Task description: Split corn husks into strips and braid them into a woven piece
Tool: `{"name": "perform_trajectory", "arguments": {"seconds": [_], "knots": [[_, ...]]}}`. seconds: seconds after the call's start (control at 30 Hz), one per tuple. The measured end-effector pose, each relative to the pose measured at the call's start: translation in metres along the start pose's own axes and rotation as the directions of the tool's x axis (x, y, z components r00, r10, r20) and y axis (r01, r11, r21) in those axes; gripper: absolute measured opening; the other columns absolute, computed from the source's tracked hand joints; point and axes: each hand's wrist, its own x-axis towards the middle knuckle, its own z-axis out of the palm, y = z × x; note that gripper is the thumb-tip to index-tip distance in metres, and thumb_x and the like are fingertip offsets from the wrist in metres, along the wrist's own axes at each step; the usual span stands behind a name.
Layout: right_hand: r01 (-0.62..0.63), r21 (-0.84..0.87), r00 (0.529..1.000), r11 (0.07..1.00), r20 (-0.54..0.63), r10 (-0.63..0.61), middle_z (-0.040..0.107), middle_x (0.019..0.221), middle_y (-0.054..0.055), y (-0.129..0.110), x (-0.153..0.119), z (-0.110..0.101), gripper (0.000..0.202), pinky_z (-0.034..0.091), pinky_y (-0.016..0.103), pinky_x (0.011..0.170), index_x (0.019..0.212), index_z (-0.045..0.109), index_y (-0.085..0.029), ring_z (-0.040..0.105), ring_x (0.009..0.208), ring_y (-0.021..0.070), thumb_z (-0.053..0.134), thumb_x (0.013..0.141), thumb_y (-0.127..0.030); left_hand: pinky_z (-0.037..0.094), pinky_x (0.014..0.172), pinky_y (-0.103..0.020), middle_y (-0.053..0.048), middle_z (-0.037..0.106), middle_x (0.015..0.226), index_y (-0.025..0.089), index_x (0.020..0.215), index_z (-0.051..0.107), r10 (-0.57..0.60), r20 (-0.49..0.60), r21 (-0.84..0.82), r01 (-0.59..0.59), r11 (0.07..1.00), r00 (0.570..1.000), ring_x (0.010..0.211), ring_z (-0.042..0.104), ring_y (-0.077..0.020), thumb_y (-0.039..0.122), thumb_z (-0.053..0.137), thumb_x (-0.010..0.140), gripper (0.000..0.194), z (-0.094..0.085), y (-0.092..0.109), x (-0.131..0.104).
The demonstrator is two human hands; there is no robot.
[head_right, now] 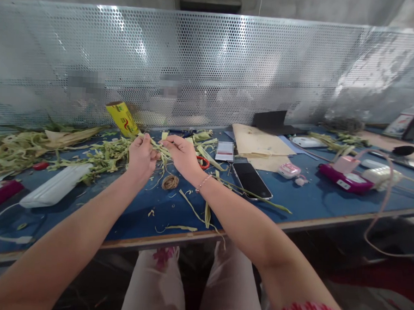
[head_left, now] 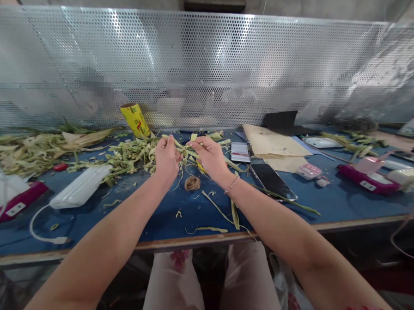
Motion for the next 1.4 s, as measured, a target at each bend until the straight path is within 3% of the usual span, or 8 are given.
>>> {"name": "perform_trajectory", "arguments": {"seconds": [0.2,0.4,0.5,0.6,0.83,1.03,1.17,1.4], "knots": [[-0.123,0.131,0.975,0.984,-0.169,0.145,0.024,0.047,-0.009,-0.003,0.006,-0.009,0.016,0.017,0.021,0.036,0.069,0.054,-0.019,0.018,0.037,0.0028,0.059,0.072,-0.034,0.020,0.038,-0.020,0.010,0.015,0.046,0.020,0.060,0.031,0.184,0.140,0.077,-0.196,0.978,0.973,0.034,0.015,-0.0020,0.042,0.061,0.071,0.038,-0.005,0.003,-0.004],[-0.187,0.231,0.953,0.955,-0.194,0.234,0.026,0.047,-0.009,-0.006,0.009,-0.012,0.016,0.014,0.021,0.035,0.071,0.052,-0.018,0.015,0.035,0.0017,0.058,0.073,-0.033,0.019,0.038,-0.020,0.009,0.017,0.047,0.020,0.061,0.037,0.206,0.220,0.133,-0.239,0.962,0.953,0.035,0.017,-0.0024,0.044,0.061,0.070,0.035,-0.004,0.005,-0.009],[-0.156,0.186,0.973,0.970,-0.143,0.184,0.023,0.046,-0.010,-0.001,0.009,-0.014,0.018,0.014,0.020,0.034,0.070,0.051,-0.019,0.017,0.034,0.0016,0.058,0.073,-0.036,0.020,0.038,-0.020,0.010,0.014,0.046,0.020,0.059,0.031,0.153,0.182,0.034,-0.162,0.986,0.971,0.034,0.015,-0.0024,0.041,0.061,0.072,0.039,-0.005,0.003,-0.005],[-0.143,0.093,0.987,0.985,-0.067,0.150,0.023,0.044,-0.011,0.006,0.009,-0.016,0.021,0.017,0.018,0.033,0.070,0.049,-0.020,0.021,0.032,0.0017,0.057,0.073,-0.040,0.022,0.038,-0.019,0.010,0.017,0.043,0.019,0.056,0.031,0.012,0.188,-0.041,-0.004,0.999,0.982,0.033,0.018,-0.0022,0.034,0.061,0.073,0.038,-0.007,0.002,0.001],[-0.233,0.249,0.956,0.940,-0.120,0.268,0.046,0.054,-0.009,0.004,0.008,-0.015,0.018,0.039,0.016,0.043,0.071,0.040,-0.021,0.049,0.044,0.0037,0.056,0.071,-0.029,0.042,0.050,-0.017,0.004,0.051,0.049,0.016,0.063,0.050,-0.193,0.157,-0.149,0.216,0.965,0.969,0.047,0.052,-0.0060,0.014,0.062,0.070,0.014,-0.004,0.004,0.004],[-0.225,0.347,0.952,0.911,-0.120,0.281,0.052,0.060,-0.008,0.005,0.007,-0.013,0.023,0.045,0.018,0.055,0.069,0.039,-0.020,0.057,0.057,0.0058,0.061,0.063,-0.020,0.047,0.059,-0.016,0.000,0.060,0.059,0.013,0.068,0.059,-0.247,0.132,-0.169,0.267,0.949,0.960,0.059,0.059,-0.0055,0.003,0.057,0.071,0.010,-0.003,0.005,0.003],[-0.204,0.299,0.967,0.932,-0.085,0.239,0.050,0.057,-0.008,0.010,0.008,-0.012,0.029,0.045,0.020,0.056,0.066,0.040,-0.019,0.056,0.055,0.0065,0.067,0.056,-0.026,0.048,0.060,-0.015,0.001,0.062,0.060,0.013,0.068,0.061,-0.260,0.205,-0.186,0.298,0.936,0.944,0.058,0.059,-0.0049,0.006,0.060,0.070,0.007,-0.004,0.000,0.003],[-0.084,0.035,0.986,0.996,-0.140,0.088,0.045,0.052,-0.007,0.014,0.008,-0.016,0.026,0.036,0.021,0.048,0.062,0.045,-0.018,0.045,0.047,0.0060,0.065,0.060,-0.034,0.049,0.061,-0.016,0.003,0.062,0.063,0.016,0.074,0.063,-0.278,0.252,-0.227,0.336,0.914,0.927,0.059,0.059,-0.0047,0.009,0.063,0.069,0.008,-0.004,-0.002,0.000]]}}
